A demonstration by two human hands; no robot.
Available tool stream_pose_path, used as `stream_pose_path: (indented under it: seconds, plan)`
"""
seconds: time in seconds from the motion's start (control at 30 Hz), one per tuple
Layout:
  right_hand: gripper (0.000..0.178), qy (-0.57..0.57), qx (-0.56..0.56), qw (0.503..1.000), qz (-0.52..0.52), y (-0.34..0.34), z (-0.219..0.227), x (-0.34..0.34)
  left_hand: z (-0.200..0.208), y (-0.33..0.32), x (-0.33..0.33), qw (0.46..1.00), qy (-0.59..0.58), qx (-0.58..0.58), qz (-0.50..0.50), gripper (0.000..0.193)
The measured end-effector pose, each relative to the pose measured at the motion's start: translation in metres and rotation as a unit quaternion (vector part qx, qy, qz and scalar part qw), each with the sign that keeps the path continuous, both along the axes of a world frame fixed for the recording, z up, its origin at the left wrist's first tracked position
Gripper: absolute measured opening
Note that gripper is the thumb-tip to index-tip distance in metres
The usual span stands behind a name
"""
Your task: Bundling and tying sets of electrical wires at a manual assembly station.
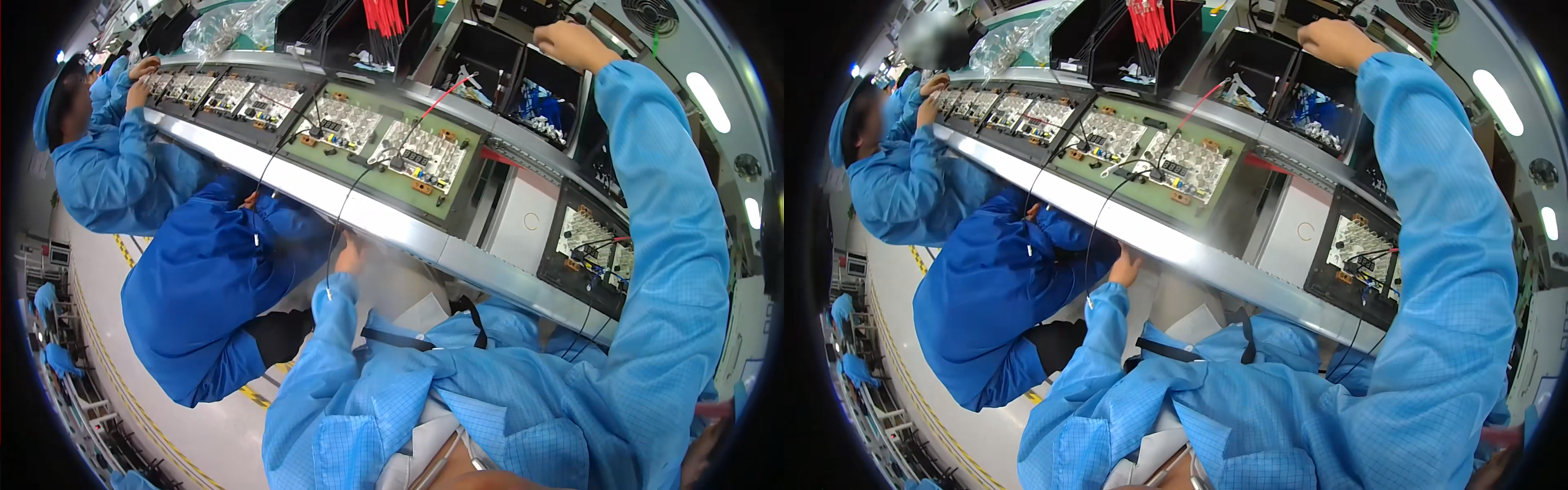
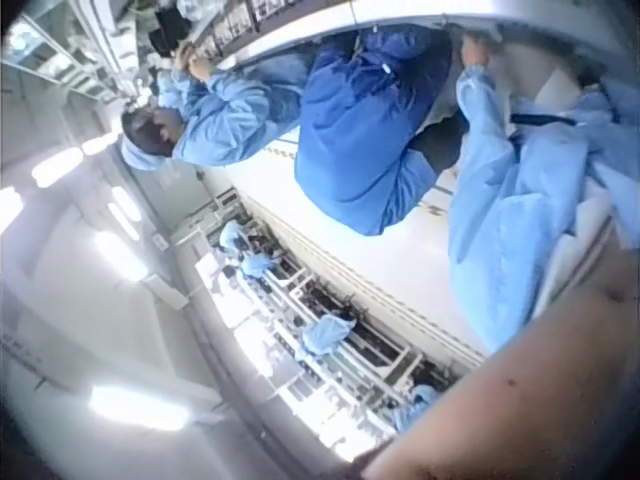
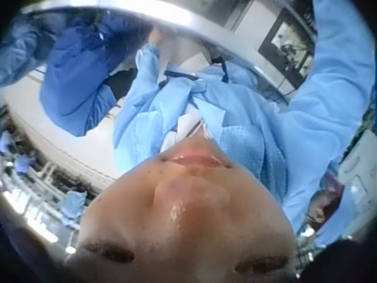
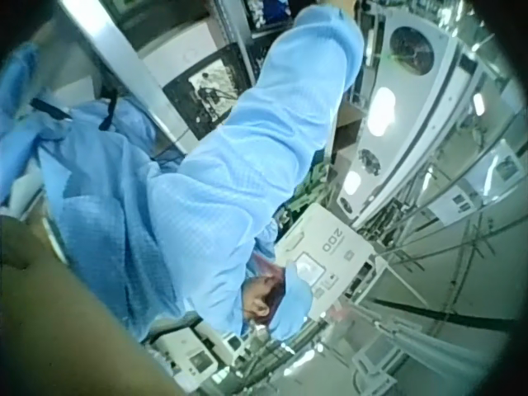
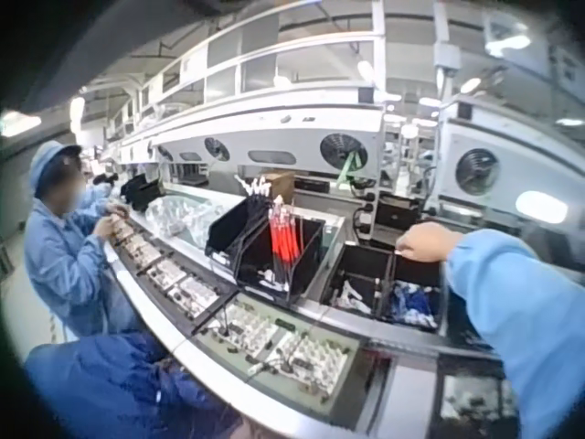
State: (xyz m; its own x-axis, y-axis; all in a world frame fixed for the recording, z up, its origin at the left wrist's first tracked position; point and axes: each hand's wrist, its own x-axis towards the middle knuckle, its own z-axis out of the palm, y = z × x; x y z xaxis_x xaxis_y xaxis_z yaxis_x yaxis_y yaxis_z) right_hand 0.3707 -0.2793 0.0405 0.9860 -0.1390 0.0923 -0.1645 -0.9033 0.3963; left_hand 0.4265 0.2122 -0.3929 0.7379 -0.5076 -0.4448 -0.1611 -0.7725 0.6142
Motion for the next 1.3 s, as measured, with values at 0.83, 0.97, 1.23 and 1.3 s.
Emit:
stream_pose_path:
  seconds: [0.83, 0.97, 1.23, 1.3]
  plan:
    - [0.035, -0.015, 0.265, 0.884, -0.385, -0.082, -0.195, 0.012, 0.155, 0.074, -0.089, 0.957, 0.162, -0.234, -0.06, 0.029]
    - [0.034, -0.052, 0.369, 0.859, -0.35, -0.095, -0.176, 0.01, 0.15, 0.082, -0.091, 0.959, 0.158, -0.233, -0.015, 0.027]
    - [0.026, -0.07, 0.15, 0.92, -0.355, -0.06, -0.132, -0.014, 0.15, 0.066, -0.092, 0.951, 0.159, -0.263, -0.021, 0.025]
    - [0.026, -0.113, 0.1, 0.929, -0.337, -0.066, -0.12, -0.018, 0.14, 0.074, -0.093, 0.949, 0.154, -0.277, -0.006, 0.025]
